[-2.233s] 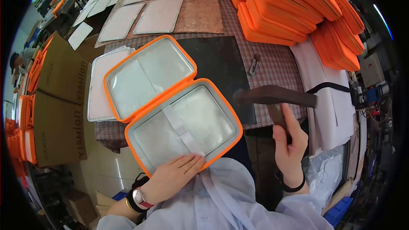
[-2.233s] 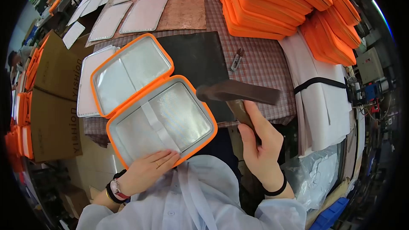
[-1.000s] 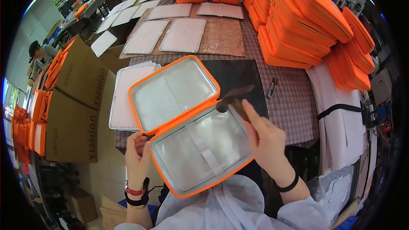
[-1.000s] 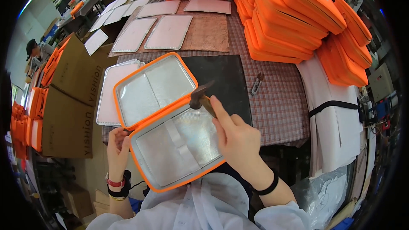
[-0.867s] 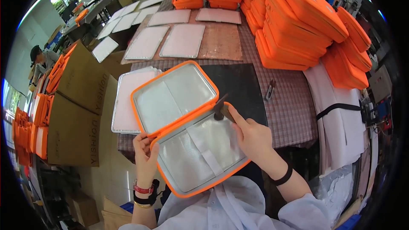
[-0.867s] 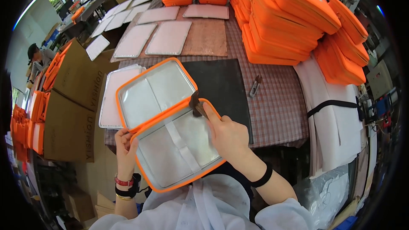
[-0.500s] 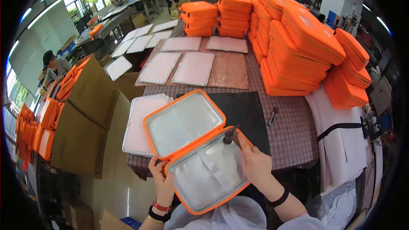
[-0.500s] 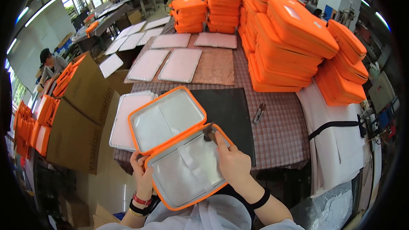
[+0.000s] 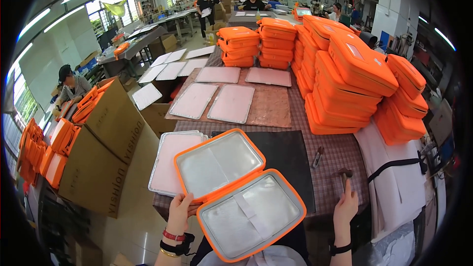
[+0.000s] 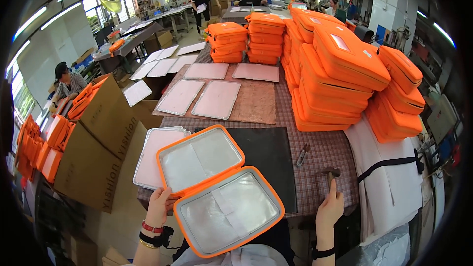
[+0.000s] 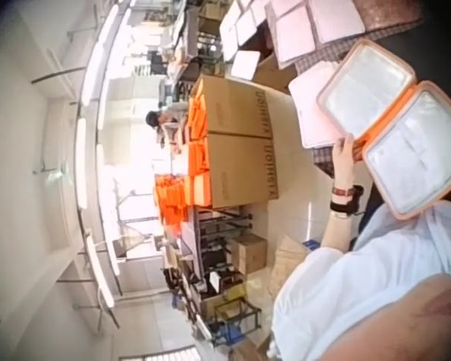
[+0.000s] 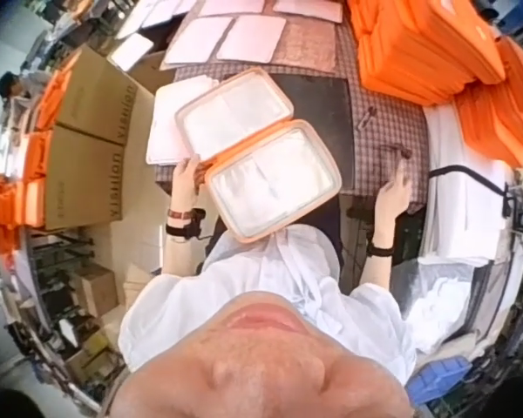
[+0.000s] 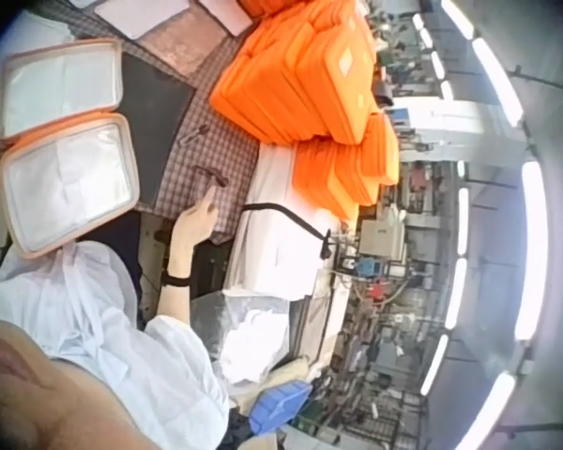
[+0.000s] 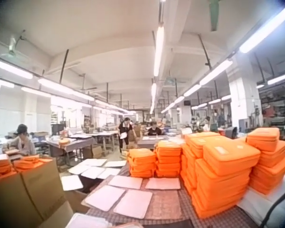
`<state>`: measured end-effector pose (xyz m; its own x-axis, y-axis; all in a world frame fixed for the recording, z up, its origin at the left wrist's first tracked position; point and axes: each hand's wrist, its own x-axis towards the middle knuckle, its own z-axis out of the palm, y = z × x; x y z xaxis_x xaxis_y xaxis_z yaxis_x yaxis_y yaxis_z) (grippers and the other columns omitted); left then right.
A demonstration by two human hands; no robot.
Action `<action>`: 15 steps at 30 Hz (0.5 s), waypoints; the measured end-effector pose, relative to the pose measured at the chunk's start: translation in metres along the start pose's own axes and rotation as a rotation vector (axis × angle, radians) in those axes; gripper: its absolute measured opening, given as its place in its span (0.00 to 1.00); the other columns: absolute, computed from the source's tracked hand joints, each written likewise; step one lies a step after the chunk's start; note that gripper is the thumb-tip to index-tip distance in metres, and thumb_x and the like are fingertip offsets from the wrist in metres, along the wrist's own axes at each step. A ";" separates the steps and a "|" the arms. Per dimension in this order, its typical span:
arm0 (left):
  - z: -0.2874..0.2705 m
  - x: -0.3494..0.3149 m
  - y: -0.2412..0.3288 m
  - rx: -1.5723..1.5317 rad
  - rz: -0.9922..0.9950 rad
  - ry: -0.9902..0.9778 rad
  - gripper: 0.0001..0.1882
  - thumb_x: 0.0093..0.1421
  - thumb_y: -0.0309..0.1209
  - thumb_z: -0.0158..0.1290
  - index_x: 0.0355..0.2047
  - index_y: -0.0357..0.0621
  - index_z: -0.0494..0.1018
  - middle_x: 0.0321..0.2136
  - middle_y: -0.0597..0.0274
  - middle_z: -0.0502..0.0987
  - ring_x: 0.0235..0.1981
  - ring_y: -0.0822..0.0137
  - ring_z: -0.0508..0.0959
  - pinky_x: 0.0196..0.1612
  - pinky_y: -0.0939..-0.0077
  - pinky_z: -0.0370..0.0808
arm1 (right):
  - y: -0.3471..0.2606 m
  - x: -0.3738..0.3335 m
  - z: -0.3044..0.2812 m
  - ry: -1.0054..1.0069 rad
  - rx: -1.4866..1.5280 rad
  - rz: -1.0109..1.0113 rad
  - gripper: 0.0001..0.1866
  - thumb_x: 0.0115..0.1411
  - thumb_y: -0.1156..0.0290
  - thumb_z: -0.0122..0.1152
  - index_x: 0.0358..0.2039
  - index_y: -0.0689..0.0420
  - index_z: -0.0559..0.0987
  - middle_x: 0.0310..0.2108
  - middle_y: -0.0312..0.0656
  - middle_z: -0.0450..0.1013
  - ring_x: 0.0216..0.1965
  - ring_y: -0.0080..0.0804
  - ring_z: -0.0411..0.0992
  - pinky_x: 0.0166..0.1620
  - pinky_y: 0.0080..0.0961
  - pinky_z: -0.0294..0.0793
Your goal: Assemble the inner lining and components of an orange first aid or emergency kit bag.
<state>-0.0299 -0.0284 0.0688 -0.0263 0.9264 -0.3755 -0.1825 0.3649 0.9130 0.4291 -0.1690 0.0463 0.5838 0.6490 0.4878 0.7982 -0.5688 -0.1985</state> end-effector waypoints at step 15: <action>0.001 -0.001 -0.009 -0.241 -0.012 -0.144 0.25 0.62 0.24 0.46 0.61 0.38 0.61 0.51 0.48 0.75 0.47 0.56 0.81 0.49 0.62 0.80 | -0.109 -0.127 -0.049 -1.105 1.442 0.243 0.21 0.72 0.61 0.51 0.56 0.65 0.69 0.41 0.43 0.76 0.36 0.28 0.77 0.40 0.26 0.78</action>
<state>-0.0275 -0.0323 0.0609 0.1138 0.9319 -0.3443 -0.4110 0.3597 0.8377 0.2608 -0.2141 0.0478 0.0353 0.9650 -0.2600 -0.1674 -0.2507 -0.9535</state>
